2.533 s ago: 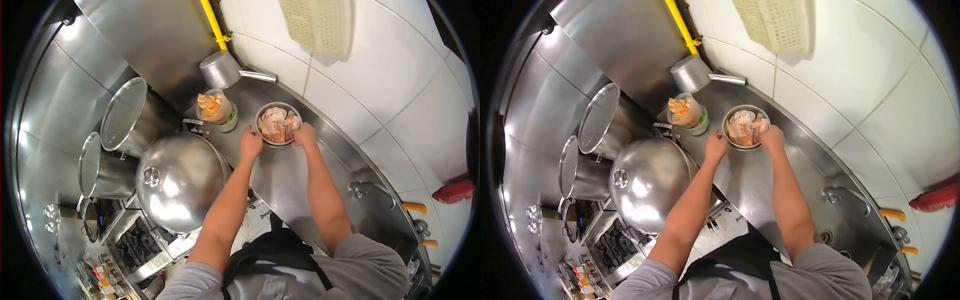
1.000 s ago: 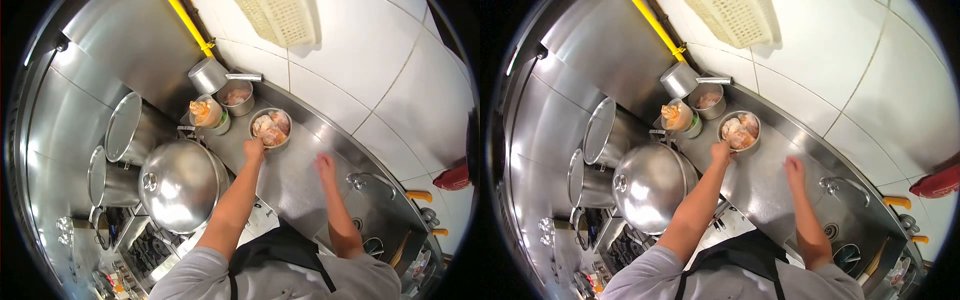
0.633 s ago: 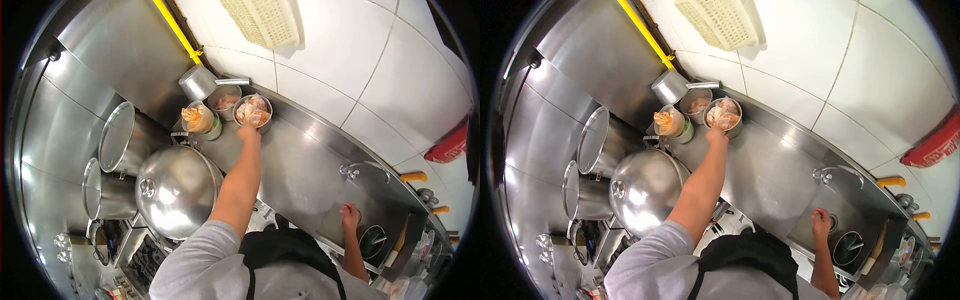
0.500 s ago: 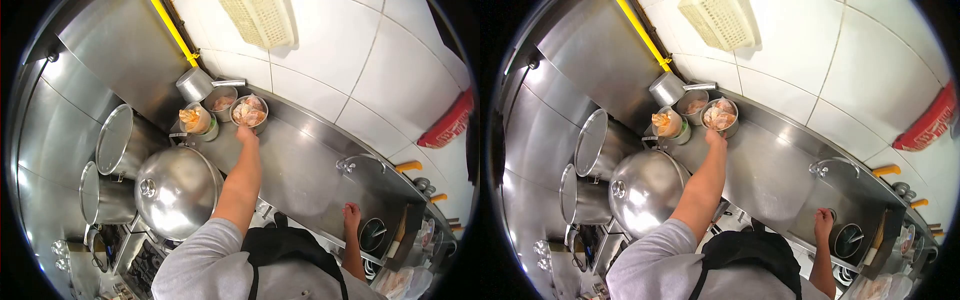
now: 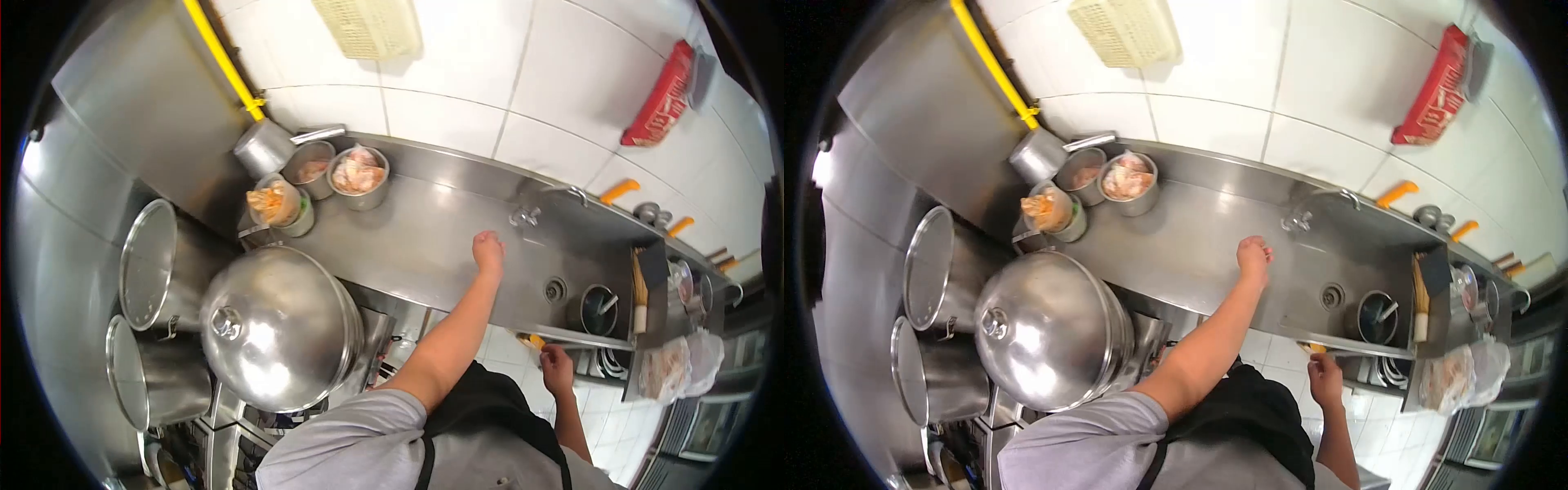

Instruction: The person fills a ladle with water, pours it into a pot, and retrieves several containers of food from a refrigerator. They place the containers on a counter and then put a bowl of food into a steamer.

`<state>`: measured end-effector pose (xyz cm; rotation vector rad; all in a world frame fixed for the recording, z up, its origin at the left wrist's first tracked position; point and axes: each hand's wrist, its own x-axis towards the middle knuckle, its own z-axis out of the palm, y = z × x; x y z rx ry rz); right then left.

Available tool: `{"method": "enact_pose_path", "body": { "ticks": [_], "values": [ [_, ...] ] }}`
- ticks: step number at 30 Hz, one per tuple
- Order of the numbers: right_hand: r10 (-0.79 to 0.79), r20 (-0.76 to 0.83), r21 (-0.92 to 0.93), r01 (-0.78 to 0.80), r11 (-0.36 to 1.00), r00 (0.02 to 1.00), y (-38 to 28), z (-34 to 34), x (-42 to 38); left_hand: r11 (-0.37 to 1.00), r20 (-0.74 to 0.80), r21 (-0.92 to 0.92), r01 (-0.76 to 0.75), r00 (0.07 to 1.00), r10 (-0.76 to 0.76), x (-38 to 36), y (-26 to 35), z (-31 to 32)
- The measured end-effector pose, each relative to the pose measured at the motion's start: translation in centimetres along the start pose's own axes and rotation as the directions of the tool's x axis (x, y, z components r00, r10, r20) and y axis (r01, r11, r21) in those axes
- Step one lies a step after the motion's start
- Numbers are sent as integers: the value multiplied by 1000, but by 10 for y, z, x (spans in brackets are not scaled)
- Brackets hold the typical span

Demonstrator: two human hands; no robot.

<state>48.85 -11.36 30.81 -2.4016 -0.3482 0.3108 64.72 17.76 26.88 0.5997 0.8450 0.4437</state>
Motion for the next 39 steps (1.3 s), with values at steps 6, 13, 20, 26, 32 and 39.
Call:
{"method": "enact_pose_path", "body": {
  "ticks": [6,13,20,26,32,39],
  "values": [
    [553,89,155,-560,814,828,172,33,-153,982,316,131,135,933,-170,-48,-78,-21],
    [973,208,-61,-992,112,97,261,99,-421,888,503,417,192,765,-402,-112,-101,-3],
    [938,306,483,-875,-3,165,266,185,-482,654,641,739,-164,-132,-757,-356,-212,43],
    [977,-94,646,-735,206,191,311,166,-534,400,168,-4,-917,-394,-903,-452,-355,-12],
    [992,-127,889,-444,112,-3,336,23,-562,280,97,115,-953,-269,-958,-452,-407,-39],
    [890,-439,859,-233,456,121,491,-189,-561,245,110,490,-836,-220,-969,-493,-464,29]
  ]
}}
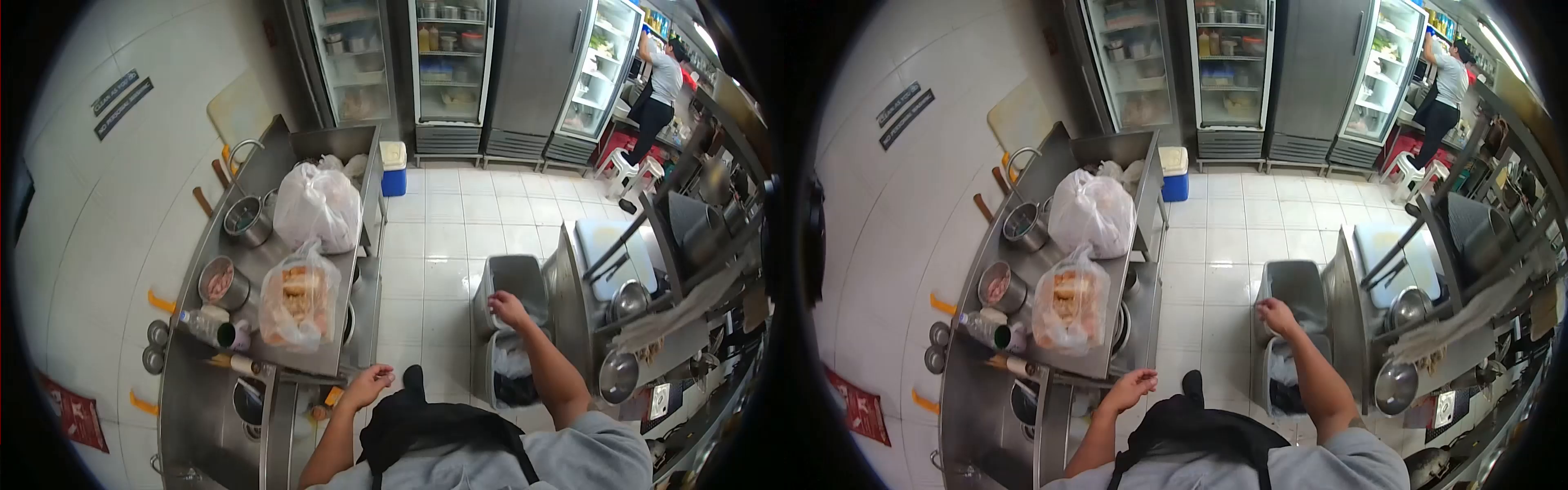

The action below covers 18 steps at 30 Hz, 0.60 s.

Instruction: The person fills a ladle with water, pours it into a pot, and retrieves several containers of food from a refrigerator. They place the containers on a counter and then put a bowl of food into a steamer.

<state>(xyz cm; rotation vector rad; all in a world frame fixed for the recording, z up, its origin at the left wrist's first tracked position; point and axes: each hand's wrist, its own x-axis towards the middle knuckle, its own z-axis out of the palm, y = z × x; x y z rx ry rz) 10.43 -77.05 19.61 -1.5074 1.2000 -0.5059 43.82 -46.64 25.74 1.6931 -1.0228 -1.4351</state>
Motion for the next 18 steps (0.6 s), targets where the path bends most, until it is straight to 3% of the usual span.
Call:
{"method": "enact_pose_path", "body": {
  "ticks": [3,5,7,8,9,10,11,12,13,15,16,18],
  "values": [
    [32,-201,-254,-84,964,979,-47,-19,44,994,-42,-41,-99,994,97,65,37,-32],
    [-155,-226,-506,20,863,962,16,-32,75,987,-54,-100,-124,991,119,118,81,-50],
    [3,-251,-609,-160,777,968,91,-36,76,985,-51,-41,-170,984,168,173,117,-64],
    [268,-122,-514,-291,807,956,101,-39,58,978,-50,-17,-209,977,208,200,141,-69],
    [268,-151,-575,-305,759,952,112,-34,33,969,-47,4,-245,968,245,228,163,-71],
    [334,-115,-532,-342,775,936,175,-34,15,960,-51,33,-278,959,280,257,181,-72],
    [398,-164,-519,-423,743,902,182,-28,-21,947,-40,79,-311,948,315,284,204,-73],
    [407,-190,-605,-433,668,893,224,-21,-58,933,-27,128,-337,939,343,309,229,-73],
    [179,286,-911,209,355,941,296,-23,-98,916,-12,177,-359,930,367,331,253,-71],
    [580,90,-743,-333,580,810,287,-11,-148,918,-5,111,-382,923,385,367,307,-64],
    [725,-12,-543,-613,574,689,268,-7,-150,916,-10,80,-393,919,394,387,328,-61],
    [803,-45,-380,-754,536,594,247,-9,-119,893,24,106,-437,899,437,434,358,-57]
  ]
}}
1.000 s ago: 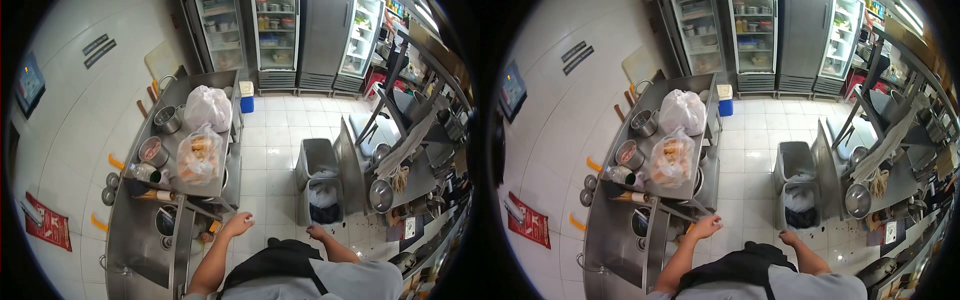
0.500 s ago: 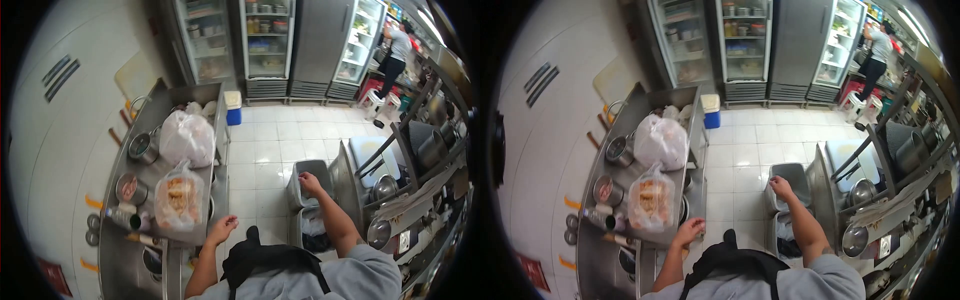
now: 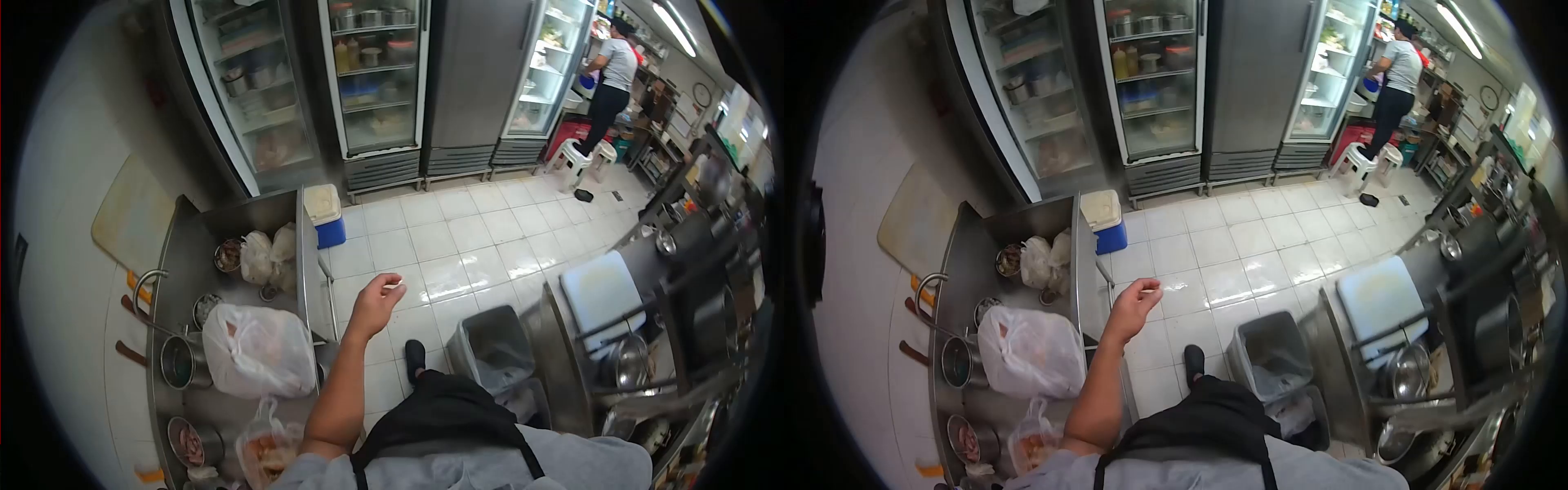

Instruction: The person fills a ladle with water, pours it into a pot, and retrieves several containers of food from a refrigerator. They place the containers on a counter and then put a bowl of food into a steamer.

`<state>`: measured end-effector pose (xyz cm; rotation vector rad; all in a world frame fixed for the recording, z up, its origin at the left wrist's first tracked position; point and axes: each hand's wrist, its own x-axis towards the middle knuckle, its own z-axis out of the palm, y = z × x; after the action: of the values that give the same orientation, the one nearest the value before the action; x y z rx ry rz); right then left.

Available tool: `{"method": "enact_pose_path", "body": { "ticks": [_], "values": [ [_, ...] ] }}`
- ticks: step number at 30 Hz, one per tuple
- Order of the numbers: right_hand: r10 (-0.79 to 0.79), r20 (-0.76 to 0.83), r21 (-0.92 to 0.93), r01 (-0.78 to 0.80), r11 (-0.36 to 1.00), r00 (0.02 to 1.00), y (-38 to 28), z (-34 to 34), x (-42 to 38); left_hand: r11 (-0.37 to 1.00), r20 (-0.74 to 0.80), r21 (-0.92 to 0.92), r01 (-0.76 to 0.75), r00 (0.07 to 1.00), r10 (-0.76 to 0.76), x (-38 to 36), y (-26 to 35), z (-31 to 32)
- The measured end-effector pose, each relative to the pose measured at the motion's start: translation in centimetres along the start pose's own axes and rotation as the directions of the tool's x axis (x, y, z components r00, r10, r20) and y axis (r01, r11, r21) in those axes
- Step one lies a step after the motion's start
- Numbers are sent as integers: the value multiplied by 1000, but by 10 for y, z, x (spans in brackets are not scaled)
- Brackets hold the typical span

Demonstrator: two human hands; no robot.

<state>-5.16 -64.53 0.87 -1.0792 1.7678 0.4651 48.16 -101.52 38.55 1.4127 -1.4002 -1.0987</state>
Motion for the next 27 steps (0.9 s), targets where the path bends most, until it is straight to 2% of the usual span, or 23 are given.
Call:
{"method": "enact_pose_path", "body": {
  "ticks": [5,7,9,11,12,13,14,15,16,17,19,21,23,25,26,27],
  "values": [
    [-75,53,21,74,997,996,-136,-115,84,996,32,90,21,999,-24,89,-47,-9],
    [-171,54,-34,173,984,984,-210,-184,145,990,82,81,114,989,-121,103,-71,-23],
    [-291,25,-108,292,950,956,-288,-263,235,983,19,145,110,993,-114,114,-105,-37],
    [-370,-48,-230,350,908,928,-391,-349,327,965,-72,176,195,980,-185,120,-131,-54],
    [-383,-140,-424,294,857,913,-459,-392,346,953,-113,179,246,967,-229,121,-137,-63],
    [-347,-212,-291,279,915,914,-534,-436,340,938,-153,175,298,950,-273,121,-142,-71],
    [-511,-304,-352,403,845,804,-599,-471,347,933,-200,106,344,926,-319,122,-155,-77],
    [-780,-358,-539,568,622,513,-661,-498,344,923,-242,32,383,899,-365,122,-172,-82],
    [-762,-362,-456,611,647,537,-727,-522,349,906,-276,-44,420,867,-415,123,-185,-85],
    [-731,-471,-124,784,609,493,-783,-534,343,897,-290,-105,429,850,-440,127,-193,-91],
    [-741,-391,164,834,527,546,-881,-551,246,873,-307,-219,436,819,-485,143,-201,-106],
    [-797,-348,130,867,481,494,-939,-553,239,867,-342,-230,442,798,-497,174,-197,-126],
    [-853,-303,-54,887,459,424,-962,-550,240,889,-375,-216,404,806,-458,211,-195,-153],
    [-846,-255,-93,858,504,469,-954,-537,304,932,-421,-191,307,832,-360,270,-195,-181],
    [-775,-214,11,795,607,594,-939,-531,305,940,-487,-227,256,806,-337,304,-192,-193],
    [-883,-208,-380,797,469,421,-908,-521,366,945,-549,-256,203,774,-316,340,-188,-206]
  ]
}}
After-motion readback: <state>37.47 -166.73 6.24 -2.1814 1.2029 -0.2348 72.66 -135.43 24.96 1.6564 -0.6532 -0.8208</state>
